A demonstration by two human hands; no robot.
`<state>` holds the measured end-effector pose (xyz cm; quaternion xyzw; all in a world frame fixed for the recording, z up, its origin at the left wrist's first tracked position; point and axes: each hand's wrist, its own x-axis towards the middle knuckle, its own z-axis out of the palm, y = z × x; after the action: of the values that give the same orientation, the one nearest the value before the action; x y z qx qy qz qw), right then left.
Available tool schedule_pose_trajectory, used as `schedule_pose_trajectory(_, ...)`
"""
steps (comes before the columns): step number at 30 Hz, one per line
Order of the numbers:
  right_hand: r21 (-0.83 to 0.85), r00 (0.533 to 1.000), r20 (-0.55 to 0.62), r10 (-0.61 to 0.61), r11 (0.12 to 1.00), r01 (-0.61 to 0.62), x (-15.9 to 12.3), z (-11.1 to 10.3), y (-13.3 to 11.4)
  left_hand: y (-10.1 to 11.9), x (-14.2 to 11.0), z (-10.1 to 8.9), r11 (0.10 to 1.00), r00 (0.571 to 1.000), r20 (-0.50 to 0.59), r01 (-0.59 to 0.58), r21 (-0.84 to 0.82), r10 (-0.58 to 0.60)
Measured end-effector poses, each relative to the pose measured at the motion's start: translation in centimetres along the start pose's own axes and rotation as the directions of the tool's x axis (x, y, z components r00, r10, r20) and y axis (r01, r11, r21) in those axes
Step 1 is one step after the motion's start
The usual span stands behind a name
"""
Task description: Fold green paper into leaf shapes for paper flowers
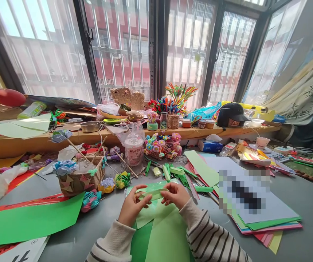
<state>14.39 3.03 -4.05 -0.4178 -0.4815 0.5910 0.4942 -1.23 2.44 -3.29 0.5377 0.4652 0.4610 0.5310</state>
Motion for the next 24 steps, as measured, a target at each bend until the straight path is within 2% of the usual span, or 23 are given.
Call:
schedule_pose_trajectory(4, 0.005, 0.999, 0.053, 0.008, 1.000, -0.009, -0.01, 0.22, 0.30, 0.22, 0.08, -0.13, 1.000, 1.000, -0.019, -0.018, 0.022, 0.019)
schedule_pose_trajectory(10, 0.020, 0.994, 0.105, 0.000, 1.000, -0.002, -0.14, 0.32, 0.17, -0.30, 0.26, -0.17, 1.000, 1.000, 0.014, 0.013, -0.001, -0.013)
schedule_pose_trajectory(16, 0.006, 0.996, 0.089, 0.006, 1.000, -0.007, -0.08, 0.19, 0.25, -0.54, 0.41, -0.31, 0.997, 1.000, 0.004, 0.025, -0.070, -0.025)
schedule_pose_trajectory(24, -0.060, 0.998, 0.067, -0.020, 0.998, 0.024, -0.72, 0.88, -0.35, -0.61, 0.33, 0.20, 0.985, 0.993, 0.023, 0.120, -0.127, -0.118)
